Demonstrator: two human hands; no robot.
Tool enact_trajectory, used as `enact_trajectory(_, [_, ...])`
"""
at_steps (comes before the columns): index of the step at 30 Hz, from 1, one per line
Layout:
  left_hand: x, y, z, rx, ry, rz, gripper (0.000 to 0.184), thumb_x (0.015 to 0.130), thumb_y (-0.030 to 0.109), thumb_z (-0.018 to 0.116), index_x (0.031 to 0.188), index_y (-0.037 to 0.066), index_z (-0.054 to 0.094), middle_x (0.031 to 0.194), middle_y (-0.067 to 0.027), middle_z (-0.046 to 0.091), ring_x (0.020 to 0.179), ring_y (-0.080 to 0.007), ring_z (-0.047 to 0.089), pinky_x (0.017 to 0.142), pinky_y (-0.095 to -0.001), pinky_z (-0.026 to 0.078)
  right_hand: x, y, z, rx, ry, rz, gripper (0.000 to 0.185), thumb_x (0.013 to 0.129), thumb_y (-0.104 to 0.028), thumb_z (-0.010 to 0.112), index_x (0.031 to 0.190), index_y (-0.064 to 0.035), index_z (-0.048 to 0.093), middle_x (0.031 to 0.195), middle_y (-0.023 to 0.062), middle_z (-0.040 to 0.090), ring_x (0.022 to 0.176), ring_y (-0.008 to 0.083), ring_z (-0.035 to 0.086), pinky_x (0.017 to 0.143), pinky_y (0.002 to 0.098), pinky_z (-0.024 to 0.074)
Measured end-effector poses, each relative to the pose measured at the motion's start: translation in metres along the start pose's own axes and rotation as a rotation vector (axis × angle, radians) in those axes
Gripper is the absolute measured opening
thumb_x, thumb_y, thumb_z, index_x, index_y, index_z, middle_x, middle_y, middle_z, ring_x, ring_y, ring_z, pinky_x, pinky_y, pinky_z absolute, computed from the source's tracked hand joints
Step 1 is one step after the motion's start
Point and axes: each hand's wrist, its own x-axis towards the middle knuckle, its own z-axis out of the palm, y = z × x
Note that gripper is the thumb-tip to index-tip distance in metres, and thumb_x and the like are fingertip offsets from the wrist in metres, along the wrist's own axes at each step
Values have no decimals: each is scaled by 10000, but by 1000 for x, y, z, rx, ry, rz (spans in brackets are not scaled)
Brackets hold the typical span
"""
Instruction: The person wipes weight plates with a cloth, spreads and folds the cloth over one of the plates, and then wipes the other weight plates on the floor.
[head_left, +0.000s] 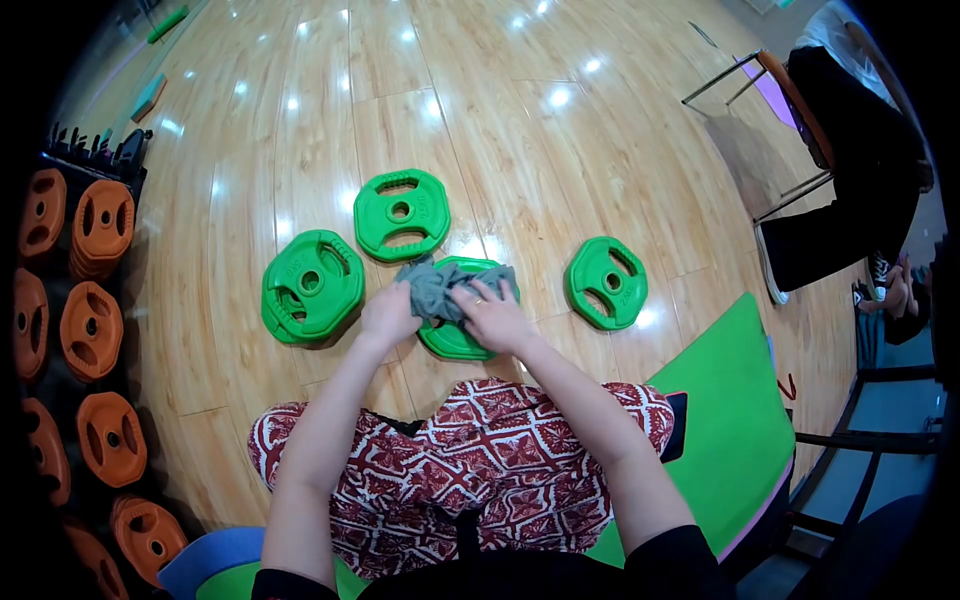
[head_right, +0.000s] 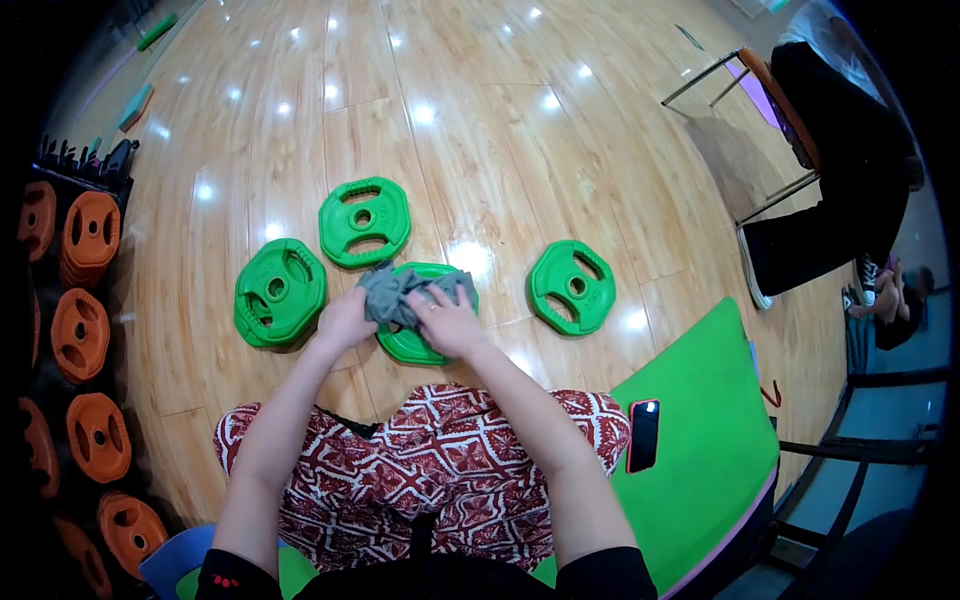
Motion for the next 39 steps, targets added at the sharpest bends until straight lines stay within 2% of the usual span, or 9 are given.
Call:
enact_trajectory(8, [-25, 33, 35, -196, -111, 629, 528, 668, 197, 613, 1152, 42, 472, 1239, -148, 444, 1201, -313, 342, 984, -433, 299, 11, 20, 1, -142, 192, 369, 474, 844, -255, 455, 1300, -190, 345, 1365, 7, 328, 1277, 241, 256, 995, 602, 115])
enact_trajectory(13, [-14, 24, 23, 193, -137, 278, 650, 708, 251, 587, 1293, 91, 352, 1397, -117, 229, 1297, -299, 183, 1032, -500, 159, 11, 33, -16, -39, 304, 655, 297, 829, -186, 444, 1115, -126, 494, 1190, 113, 506, 1174, 277, 410, 989, 565, 181])
enact_trajectory(18, [1, 9, -2, 307, 421, -95, 639, 701, 195, 571, 1284, 58, 350, 1387, -161, 213, 1280, -363, 173, 1005, -537, 188, 13, 49, -17, 35, 639, 585, 276, 825, -178, 428, 1064, -61, 500, 1037, 208, 548, 1018, 327, 507, 932, 553, 270])
enact_trajectory(20, [3, 3, -1, 291, 404, -98, 647, 697, 190, 570, 1287, 57, 343, 1385, -157, 218, 1277, -354, 183, 1001, -534, 197, 22, 32, -7, 166, 567, 539, 346, 831, -208, 416, 1128, -37, 459, 1006, 185, 551, 941, 362, 514, 908, 550, 304])
enact_trajectory(23, [7, -6, 17, 234, 308, -79, 702, 671, 201, 590, 1297, 47, 311, 1374, -171, 222, 1269, -349, 199, 988, -541, 218, 25, -5, 22, 39, 261, 221, 513, 829, -264, 456, 1275, -52, 319, 1358, 136, 298, 1253, 361, 261, 975, 587, 192])
enact_trajectory(26, [7, -7, 26, 180, 179, -72, 781, 650, 244, 620, 1312, 32, 263, 1358, -201, 234, 1260, -345, 221, 988, -517, 242, 21, -18, 12, 89, 223, 39, 521, 822, -238, 490, 1292, -99, 315, 1362, 102, 306, 1245, 311, 296, 993, 567, 179])
enact_trajectory(30, [8, -9, 19, 95, 136, -56, 771, 663, 262, 620, 1311, 32, 271, 1356, -206, 244, 1252, -353, 226, 1000, -467, 246, 21, 15, 5, 14, 250, 156, 499, 810, -190, 502, 1277, -133, 335, 1317, 93, 378, 1215, 277, 354, 996, 573, 167])
enact_trajectory(34, [7, -8, 9, 74, 178, -56, 757, 672, 259, 616, 1314, 48, 275, 1358, -195, 249, 1248, -355, 230, 998, -458, 252, 19, 50, -3, -58, 470, 574, 275, 782, -108, 456, 1046, -108, 533, 988, 122, 601, 991, 296, 533, 944, 560, 257])
enact_trajectory(39, [13, -14, 12, 25, 147, -67, 761, 671, 252, 612, 1318, 52, 265, 1358, -198, 249, 1241, -368, 236, 998, -453, 258, 21, 54, -6, 203, 547, 626, 217, 805, -115, 438, 984, -62, 548, 834, 167, 607, 769, 330, 574, 687, 452, 429])
